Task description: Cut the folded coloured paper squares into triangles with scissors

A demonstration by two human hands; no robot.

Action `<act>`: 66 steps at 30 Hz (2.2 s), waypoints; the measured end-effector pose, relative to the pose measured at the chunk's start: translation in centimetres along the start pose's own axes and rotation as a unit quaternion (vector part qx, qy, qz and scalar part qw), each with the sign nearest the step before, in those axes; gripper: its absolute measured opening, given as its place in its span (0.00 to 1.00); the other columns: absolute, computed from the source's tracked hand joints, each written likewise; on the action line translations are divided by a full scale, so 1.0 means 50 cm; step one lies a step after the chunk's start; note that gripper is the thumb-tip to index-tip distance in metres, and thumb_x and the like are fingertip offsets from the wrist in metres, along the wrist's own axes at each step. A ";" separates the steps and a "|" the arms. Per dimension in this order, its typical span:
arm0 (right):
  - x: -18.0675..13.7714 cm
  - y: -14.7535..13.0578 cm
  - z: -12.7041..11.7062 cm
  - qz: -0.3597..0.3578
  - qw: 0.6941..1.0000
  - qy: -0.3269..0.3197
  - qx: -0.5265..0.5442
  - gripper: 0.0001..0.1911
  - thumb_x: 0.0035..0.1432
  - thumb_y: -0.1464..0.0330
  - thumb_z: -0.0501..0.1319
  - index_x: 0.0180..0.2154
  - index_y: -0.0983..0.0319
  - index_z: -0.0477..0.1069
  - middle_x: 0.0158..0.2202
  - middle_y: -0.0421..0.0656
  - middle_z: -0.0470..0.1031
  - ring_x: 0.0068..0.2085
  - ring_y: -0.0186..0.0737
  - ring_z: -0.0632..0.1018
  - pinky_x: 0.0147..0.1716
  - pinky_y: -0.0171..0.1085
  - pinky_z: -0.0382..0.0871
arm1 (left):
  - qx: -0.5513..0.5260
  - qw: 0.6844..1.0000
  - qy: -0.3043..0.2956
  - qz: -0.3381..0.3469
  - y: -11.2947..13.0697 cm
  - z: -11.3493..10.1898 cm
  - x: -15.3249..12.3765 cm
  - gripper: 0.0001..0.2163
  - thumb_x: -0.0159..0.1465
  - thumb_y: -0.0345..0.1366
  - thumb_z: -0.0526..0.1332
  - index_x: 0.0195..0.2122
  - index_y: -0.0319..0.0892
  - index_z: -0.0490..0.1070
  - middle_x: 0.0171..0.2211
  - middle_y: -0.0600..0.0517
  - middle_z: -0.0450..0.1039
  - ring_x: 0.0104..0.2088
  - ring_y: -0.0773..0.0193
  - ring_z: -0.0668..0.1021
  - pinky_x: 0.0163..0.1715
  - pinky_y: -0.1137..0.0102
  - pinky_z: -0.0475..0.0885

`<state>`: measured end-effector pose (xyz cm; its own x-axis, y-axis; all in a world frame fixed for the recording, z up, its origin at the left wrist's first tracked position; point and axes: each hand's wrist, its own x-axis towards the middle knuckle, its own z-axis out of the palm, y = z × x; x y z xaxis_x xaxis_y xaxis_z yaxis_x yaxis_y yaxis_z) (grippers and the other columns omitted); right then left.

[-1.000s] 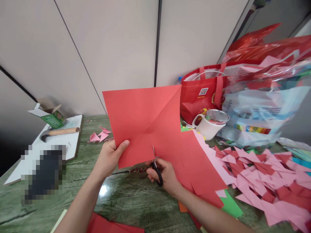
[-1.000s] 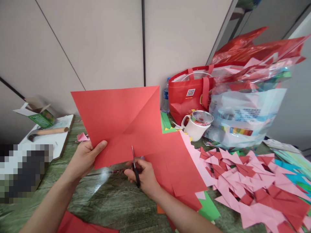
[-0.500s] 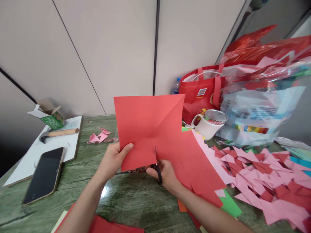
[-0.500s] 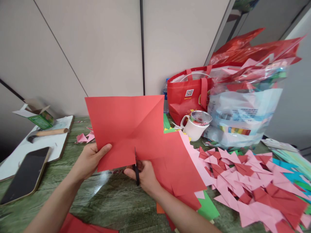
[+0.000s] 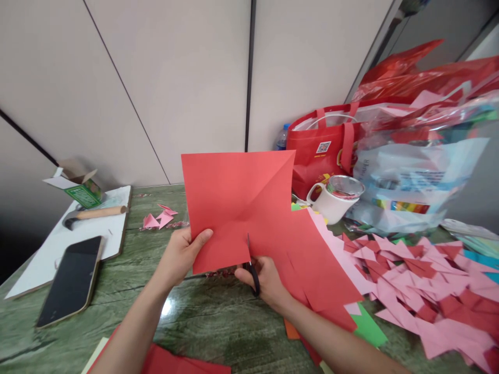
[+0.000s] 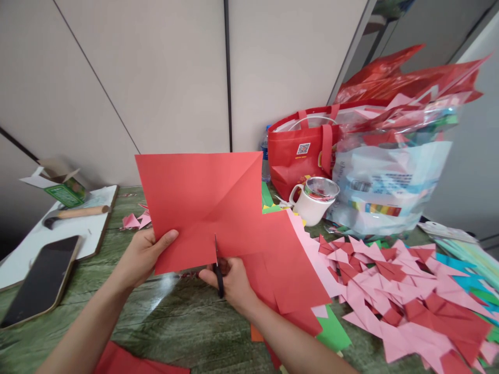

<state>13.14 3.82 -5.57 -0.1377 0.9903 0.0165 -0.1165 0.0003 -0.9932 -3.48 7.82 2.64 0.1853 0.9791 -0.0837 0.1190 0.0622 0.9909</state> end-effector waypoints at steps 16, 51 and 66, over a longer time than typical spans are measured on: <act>-0.002 0.009 -0.001 0.013 1.000 0.005 0.008 0.15 0.42 0.59 0.62 0.19 0.65 0.64 0.16 0.37 0.63 0.18 0.29 0.63 0.18 0.29 0.56 | -0.004 1.000 0.005 -0.003 0.009 0.004 -0.003 0.16 0.52 0.44 0.61 0.37 0.38 0.73 0.30 0.50 0.76 0.29 0.59 0.76 0.26 0.69 0.71; 0.000 -0.010 0.005 0.005 0.997 0.070 -0.011 0.16 0.34 0.58 0.65 0.17 0.66 0.69 0.13 0.39 0.67 0.17 0.31 0.65 0.17 0.30 0.57 | -0.002 0.999 -0.032 -0.018 -0.001 0.004 -0.002 0.18 0.54 0.44 0.59 0.41 0.38 0.70 0.32 0.47 0.77 0.34 0.54 0.76 0.30 0.64 0.72; -0.002 -0.019 0.008 0.039 0.997 0.067 -0.018 0.13 0.36 0.61 0.64 0.16 0.66 0.70 0.10 0.38 0.64 0.15 0.30 0.64 0.15 0.30 0.56 | -0.025 0.999 -0.037 -0.016 0.001 0.008 -0.004 0.19 0.55 0.43 0.58 0.45 0.38 0.67 0.35 0.46 0.76 0.37 0.53 0.76 0.31 0.63 0.72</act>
<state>12.85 3.67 -4.58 -0.0118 0.9972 -0.0737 -0.0750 -0.0744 -0.9944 -3.15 7.54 2.64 0.2548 0.9595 -0.1202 0.0776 0.1037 0.9916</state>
